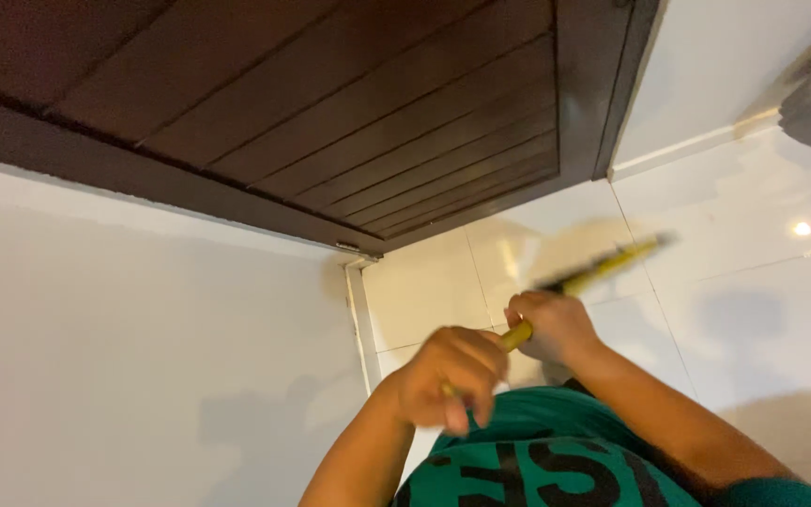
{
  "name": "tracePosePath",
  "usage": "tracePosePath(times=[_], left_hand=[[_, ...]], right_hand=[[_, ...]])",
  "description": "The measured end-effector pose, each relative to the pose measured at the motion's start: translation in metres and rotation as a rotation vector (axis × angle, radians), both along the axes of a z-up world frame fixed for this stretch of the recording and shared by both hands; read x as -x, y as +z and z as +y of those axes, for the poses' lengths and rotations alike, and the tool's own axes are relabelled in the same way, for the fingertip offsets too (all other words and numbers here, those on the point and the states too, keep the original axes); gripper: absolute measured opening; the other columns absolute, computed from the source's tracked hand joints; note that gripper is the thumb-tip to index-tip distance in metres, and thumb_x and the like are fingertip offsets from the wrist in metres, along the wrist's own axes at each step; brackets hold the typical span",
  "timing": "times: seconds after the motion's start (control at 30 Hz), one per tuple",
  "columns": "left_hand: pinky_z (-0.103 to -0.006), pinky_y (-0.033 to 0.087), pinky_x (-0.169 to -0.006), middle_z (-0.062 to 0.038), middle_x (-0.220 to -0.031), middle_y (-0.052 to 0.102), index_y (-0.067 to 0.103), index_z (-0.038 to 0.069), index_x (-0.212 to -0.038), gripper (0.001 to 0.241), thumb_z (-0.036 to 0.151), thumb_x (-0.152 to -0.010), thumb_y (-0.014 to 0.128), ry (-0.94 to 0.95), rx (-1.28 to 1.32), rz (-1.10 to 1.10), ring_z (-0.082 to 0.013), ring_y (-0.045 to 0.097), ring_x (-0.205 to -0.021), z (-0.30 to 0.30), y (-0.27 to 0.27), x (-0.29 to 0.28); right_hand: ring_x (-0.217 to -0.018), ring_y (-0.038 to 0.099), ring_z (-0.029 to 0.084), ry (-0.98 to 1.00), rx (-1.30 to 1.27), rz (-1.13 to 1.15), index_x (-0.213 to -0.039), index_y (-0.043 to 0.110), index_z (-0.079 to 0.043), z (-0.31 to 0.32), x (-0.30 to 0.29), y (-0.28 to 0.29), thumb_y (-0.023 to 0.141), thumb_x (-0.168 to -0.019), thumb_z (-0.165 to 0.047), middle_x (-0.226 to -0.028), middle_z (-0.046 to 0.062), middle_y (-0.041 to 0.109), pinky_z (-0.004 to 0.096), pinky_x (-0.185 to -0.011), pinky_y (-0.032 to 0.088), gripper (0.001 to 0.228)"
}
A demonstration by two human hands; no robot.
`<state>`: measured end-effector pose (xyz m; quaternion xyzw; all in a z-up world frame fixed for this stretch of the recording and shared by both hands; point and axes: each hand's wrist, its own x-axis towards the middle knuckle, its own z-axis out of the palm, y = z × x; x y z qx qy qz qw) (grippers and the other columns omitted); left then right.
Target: The person sweeps the tiled floor of a bedroom using a yellow broom. They move around the room, sweeping near a wooden table, a bed with a checkered cover, and a dark wooden door.
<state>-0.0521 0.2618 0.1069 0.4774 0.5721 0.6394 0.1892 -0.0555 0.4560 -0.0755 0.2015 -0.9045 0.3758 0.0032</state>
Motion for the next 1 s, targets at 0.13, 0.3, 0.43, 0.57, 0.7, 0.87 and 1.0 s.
tracePosePath(times=[0.13,0.3,0.43,0.57,0.7,0.87,1.0], left_hand=[[-0.0350,0.050,-0.077,-0.003,-0.068,0.061,0.061,0.013,-0.069,0.048,0.044,-0.106,0.059,0.225,0.082,-0.157,-0.0233,0.058,-0.070,-0.018,-0.082,-0.019],[-0.0368,0.040,-0.064,-0.006,-0.065,0.049,0.047,0.010,-0.062,0.057,0.043,-0.103,0.068,0.362,0.480,-0.012,-0.0269,0.052,-0.060,0.002,-0.112,-0.053],[-0.0381,0.039,-0.071,-0.001,-0.063,0.052,0.048,0.015,-0.058,0.052,0.044,-0.094,0.073,0.353,0.543,0.210,-0.0269,0.051,-0.064,0.006,-0.090,-0.071],[-0.0329,0.037,-0.067,-0.001,-0.058,0.047,0.045,0.014,-0.061,0.055,0.046,-0.091,0.077,0.387,0.463,0.177,-0.0231,0.050,-0.060,-0.022,-0.039,-0.089],[-0.0322,0.039,-0.070,0.002,-0.068,0.052,0.064,0.014,-0.075,0.044,0.050,-0.093,0.080,0.302,0.173,0.099,-0.0199,0.057,-0.066,-0.043,0.008,-0.110],[-0.0301,0.039,-0.062,0.003,-0.062,0.055,0.063,0.016,-0.072,0.042,0.050,-0.095,0.074,0.411,0.348,-0.039,-0.0158,0.057,-0.061,-0.042,-0.040,-0.187],[-0.0329,0.039,-0.057,0.002,-0.050,0.048,0.050,0.012,-0.052,0.062,0.047,-0.094,0.081,0.718,0.646,-0.103,-0.0157,0.052,-0.052,-0.036,-0.096,-0.240]], right_hand=[[-0.077,0.069,0.032,0.095,-0.212,-0.293,-0.086,0.068,-0.017,-0.011,-0.009,-0.073,0.072,-0.072,-0.021,-0.083,0.008,0.069,0.046,-0.067,0.055,0.016],[-0.090,0.067,0.035,0.155,-0.045,-0.273,-0.089,0.068,-0.013,-0.026,0.008,-0.134,0.065,-0.089,-0.020,-0.093,0.009,0.070,0.047,-0.074,0.053,0.008],[-0.089,0.065,0.037,0.153,0.008,-0.256,-0.095,0.066,-0.010,-0.044,0.015,-0.094,0.062,-0.094,-0.021,-0.097,0.011,0.067,0.046,-0.075,0.053,0.012],[-0.089,0.067,0.034,0.328,0.194,-0.181,-0.102,0.069,-0.011,-0.076,0.000,-0.105,0.066,-0.093,-0.018,-0.097,0.013,0.068,0.041,-0.078,0.056,0.012],[-0.087,0.070,0.023,0.720,0.188,-0.537,-0.122,0.064,-0.014,-0.108,-0.032,-0.038,0.078,-0.082,-0.024,-0.095,0.009,0.072,0.036,-0.077,0.055,0.043],[-0.080,0.061,0.021,1.165,0.340,-0.597,-0.128,0.060,-0.008,-0.129,-0.089,-0.046,0.081,-0.076,-0.023,-0.086,0.010,0.065,0.039,-0.071,0.051,0.059],[-0.086,0.063,0.021,1.339,0.096,-0.719,-0.116,0.068,-0.005,-0.141,-0.130,-0.108,0.075,-0.083,-0.019,-0.095,0.009,0.071,0.041,-0.073,0.053,0.037]])
